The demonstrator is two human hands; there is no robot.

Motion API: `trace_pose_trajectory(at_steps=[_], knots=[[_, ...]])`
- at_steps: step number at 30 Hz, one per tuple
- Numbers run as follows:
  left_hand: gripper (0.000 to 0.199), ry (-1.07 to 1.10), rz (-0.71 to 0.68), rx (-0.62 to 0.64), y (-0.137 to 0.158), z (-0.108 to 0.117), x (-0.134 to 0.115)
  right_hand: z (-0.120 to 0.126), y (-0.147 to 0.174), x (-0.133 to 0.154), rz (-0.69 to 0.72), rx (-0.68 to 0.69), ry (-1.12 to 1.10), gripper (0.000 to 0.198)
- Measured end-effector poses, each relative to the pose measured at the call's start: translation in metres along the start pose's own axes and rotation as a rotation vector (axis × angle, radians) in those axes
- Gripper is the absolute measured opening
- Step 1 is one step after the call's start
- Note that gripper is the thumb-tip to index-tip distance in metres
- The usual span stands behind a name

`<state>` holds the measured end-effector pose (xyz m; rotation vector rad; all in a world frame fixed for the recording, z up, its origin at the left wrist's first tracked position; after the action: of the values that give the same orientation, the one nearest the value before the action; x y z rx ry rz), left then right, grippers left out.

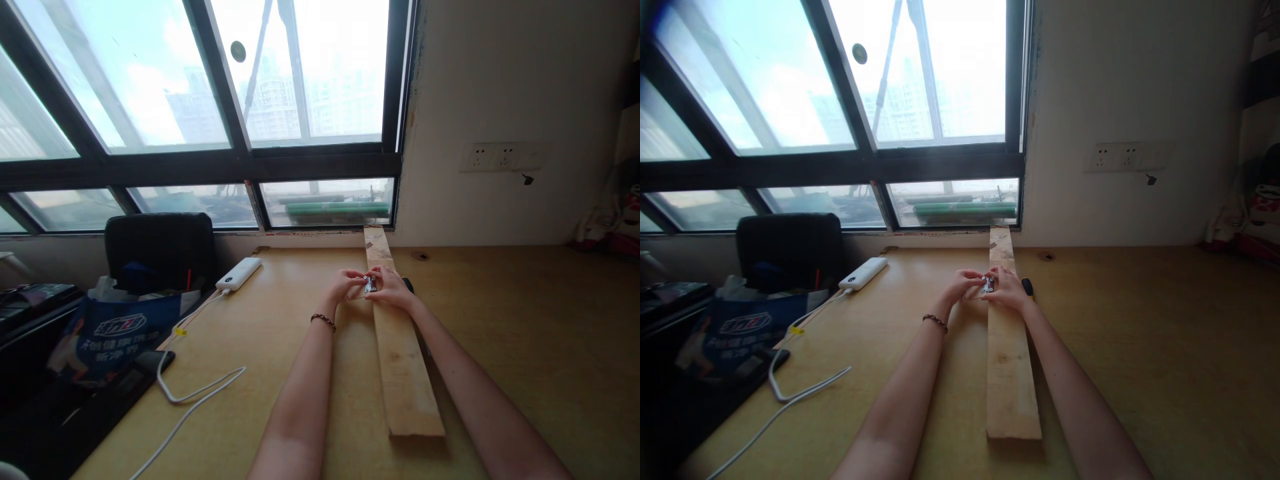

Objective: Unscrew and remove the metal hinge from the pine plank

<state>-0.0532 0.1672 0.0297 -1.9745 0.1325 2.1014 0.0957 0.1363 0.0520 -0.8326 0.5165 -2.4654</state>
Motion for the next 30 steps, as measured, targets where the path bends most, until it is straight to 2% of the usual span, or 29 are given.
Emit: trace_pose_trajectory(at_steps=[3, 7, 13, 15, 17, 19, 22, 26, 30], knots=[[0.025, -0.023, -0.072, -0.041, 0.000, 0.000, -0.006, 0.000, 0.000, -0.001, -0.016, 0.002, -0.004, 0.062], [0.030, 0.068, -0.072, -0.082, 0.001, 0.006, -0.017, -0.001, -0.001, -0.002, -0.013, 0.001, -0.006, 0.064], [0.029, 0.205, -0.243, -0.171, 0.008, 0.029, -0.062, -0.002, -0.001, -0.002, -0.019, 0.027, 0.003, 0.062], [0.025, 0.275, -0.241, -0.151, 0.009, 0.034, -0.070, -0.001, -0.001, -0.002, -0.019, 0.031, -0.001, 0.062], [0.020, 0.300, -0.170, -0.113, 0.010, 0.036, -0.070, -0.001, -0.001, -0.002, -0.023, 0.035, -0.005, 0.062], [0.017, 0.240, -0.045, -0.065, 0.011, 0.035, -0.065, -0.001, -0.001, -0.002, -0.027, 0.034, -0.009, 0.062], [0.019, 0.003, 0.107, 0.045, 0.015, 0.030, -0.053, -0.001, -0.001, -0.001, -0.021, 0.024, -0.007, 0.062], [0.030, -0.341, 0.122, 0.190, 0.017, 0.018, -0.046, 0.001, 0.000, 0.001, -0.016, 0.025, -0.002, 0.061], [0.037, -0.465, 0.085, 0.287, 0.014, 0.006, -0.041, 0.002, 0.000, 0.002, -0.024, 0.017, -0.015, 0.060]])
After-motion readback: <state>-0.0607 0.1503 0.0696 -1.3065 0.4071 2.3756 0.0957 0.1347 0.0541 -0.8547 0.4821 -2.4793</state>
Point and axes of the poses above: each hand's wrist, its own y-axis away from the middle knuckle, its own z-axis out of the back of the hand, x = y × z, the point moved 4 cm from there along -y, towards the middle knuckle, and after that the axes turned 3 degrees about -x, right-handed, at the moved point
